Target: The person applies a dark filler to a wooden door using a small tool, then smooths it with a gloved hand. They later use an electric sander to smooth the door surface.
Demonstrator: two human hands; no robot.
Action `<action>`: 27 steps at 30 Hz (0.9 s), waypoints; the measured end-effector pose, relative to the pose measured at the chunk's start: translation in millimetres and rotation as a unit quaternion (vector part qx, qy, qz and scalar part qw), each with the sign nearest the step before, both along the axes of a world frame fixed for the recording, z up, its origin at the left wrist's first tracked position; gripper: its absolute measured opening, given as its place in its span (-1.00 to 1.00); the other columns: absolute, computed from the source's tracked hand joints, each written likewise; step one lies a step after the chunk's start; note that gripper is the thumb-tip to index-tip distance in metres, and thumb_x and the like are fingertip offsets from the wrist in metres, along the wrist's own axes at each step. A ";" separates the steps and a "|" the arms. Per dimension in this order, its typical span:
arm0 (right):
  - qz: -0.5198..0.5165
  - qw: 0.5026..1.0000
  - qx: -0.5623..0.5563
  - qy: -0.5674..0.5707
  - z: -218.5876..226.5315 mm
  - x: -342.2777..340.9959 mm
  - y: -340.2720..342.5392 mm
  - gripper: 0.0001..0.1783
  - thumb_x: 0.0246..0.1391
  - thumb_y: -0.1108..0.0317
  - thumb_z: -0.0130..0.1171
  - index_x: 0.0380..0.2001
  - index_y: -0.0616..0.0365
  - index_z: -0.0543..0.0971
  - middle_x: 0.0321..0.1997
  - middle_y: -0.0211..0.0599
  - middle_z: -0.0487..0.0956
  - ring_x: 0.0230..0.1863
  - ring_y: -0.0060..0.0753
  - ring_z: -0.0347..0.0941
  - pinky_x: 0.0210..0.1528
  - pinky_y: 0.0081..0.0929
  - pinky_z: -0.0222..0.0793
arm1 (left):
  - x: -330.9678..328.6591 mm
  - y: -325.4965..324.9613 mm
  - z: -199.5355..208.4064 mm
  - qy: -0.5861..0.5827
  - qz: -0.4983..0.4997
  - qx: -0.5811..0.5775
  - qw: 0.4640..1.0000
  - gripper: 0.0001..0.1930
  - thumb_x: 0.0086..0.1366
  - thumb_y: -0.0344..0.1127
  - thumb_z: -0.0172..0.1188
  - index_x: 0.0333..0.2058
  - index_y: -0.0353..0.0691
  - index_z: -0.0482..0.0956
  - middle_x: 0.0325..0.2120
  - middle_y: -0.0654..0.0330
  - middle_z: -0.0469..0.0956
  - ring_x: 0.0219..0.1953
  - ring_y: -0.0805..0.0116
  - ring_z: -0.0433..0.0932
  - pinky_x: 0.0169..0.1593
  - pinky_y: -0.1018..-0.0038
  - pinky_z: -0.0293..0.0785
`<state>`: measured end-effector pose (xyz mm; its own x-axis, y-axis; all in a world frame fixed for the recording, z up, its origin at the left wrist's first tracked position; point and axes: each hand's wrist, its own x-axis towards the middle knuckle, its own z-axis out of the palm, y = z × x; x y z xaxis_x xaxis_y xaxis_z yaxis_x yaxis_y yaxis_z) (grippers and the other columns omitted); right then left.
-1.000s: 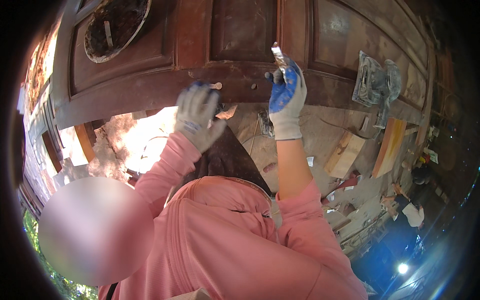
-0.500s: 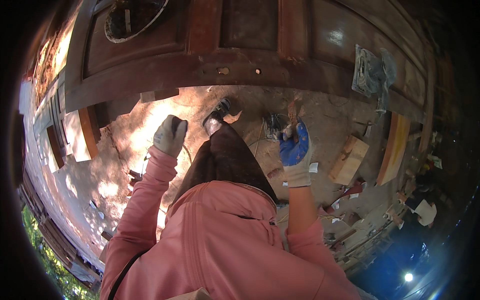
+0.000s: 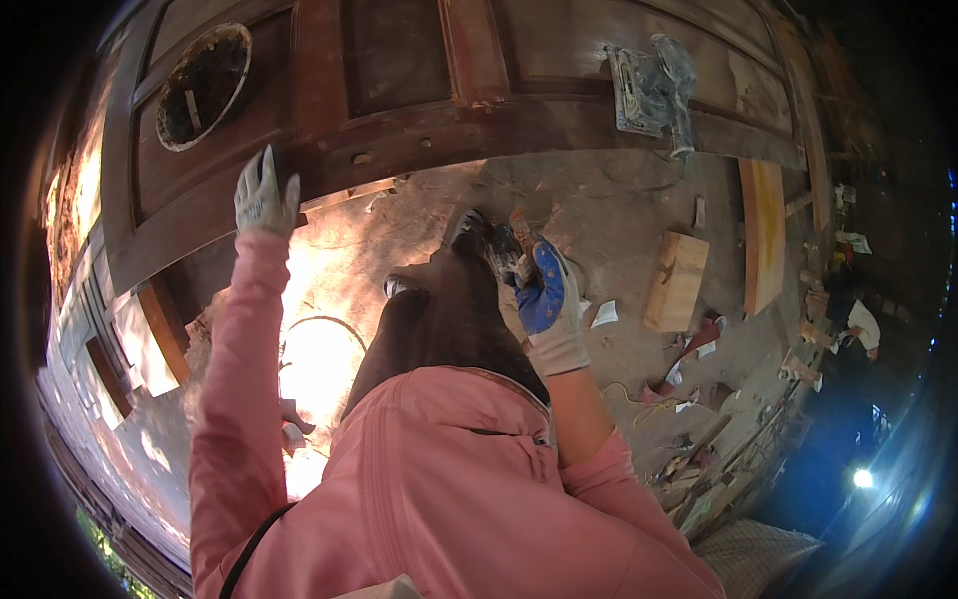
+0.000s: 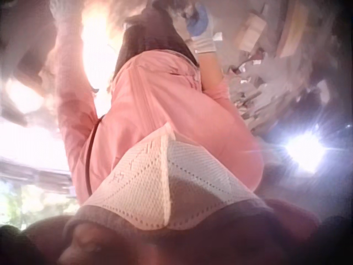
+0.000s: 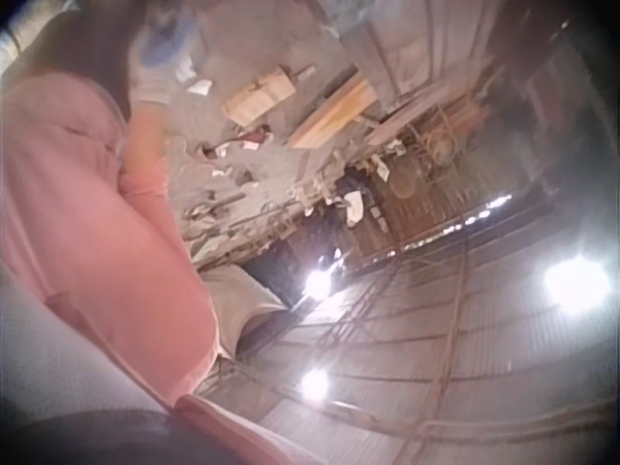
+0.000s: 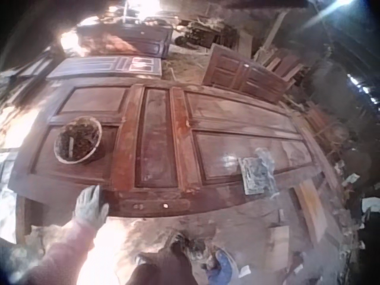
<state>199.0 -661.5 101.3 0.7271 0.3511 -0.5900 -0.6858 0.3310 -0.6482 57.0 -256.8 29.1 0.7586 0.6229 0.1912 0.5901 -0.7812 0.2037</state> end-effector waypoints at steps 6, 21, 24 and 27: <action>-0.021 0.999 -0.038 -0.010 7.7 17.9 -22.4 -0.80 0.34 0.20 0.24 -0.10 0.05 0.63 -0.45 -0.51 0.52 -0.39 -0.53 0.46 -0.19 -0.31 0.60 | 52.6 7.9 1.0 0.201 0.067 -0.015 0.977 -0.27 0.47 0.19 0.00 0.44 -0.14 0.23 0.41 0.08 0.27 0.46 0.02 0.17 0.49 -0.05 0.00; 0.148 0.964 -0.129 -0.178 3.2 179.7 42.5 -0.65 0.40 0.34 0.12 0.12 0.35 0.55 -0.32 -0.35 0.58 -0.33 -0.57 0.48 -0.20 -0.55 0.45 | 34.5 -14.6 6.8 0.168 0.074 0.030 0.982 -0.38 0.38 0.05 0.17 0.34 -0.06 0.39 0.38 0.00 0.29 0.45 -0.14 0.17 0.47 -0.04 0.06; 0.160 0.964 -0.135 -0.166 7.8 199.5 48.4 -0.66 0.39 0.34 0.14 0.11 0.33 0.59 -0.35 -0.38 0.60 -0.37 -0.64 0.44 -0.25 -0.60 0.39 | 48.6 -33.0 17.3 0.103 0.077 0.047 0.991 -0.37 0.27 -0.01 0.31 0.28 -0.05 0.45 0.31 -0.01 0.35 0.40 -0.18 0.22 0.43 -0.03 0.13; 0.196 0.955 -0.149 -0.165 4.9 213.9 48.8 -0.66 0.39 0.35 0.14 0.10 0.34 0.58 -0.33 -0.36 0.60 -0.33 -0.61 0.47 -0.22 -0.58 0.41 | 112.9 -105.0 30.0 0.024 0.012 -0.039 0.999 -0.29 0.18 -0.07 0.39 0.31 -0.06 0.42 0.30 -0.03 0.36 0.38 -0.15 0.25 0.42 0.02 0.19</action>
<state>412.9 -612.7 106.2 0.7375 0.4867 -0.4681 -0.4619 -0.1421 -0.8755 169.9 -361.8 59.2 0.7508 0.6522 0.1044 0.6187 -0.7498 0.2346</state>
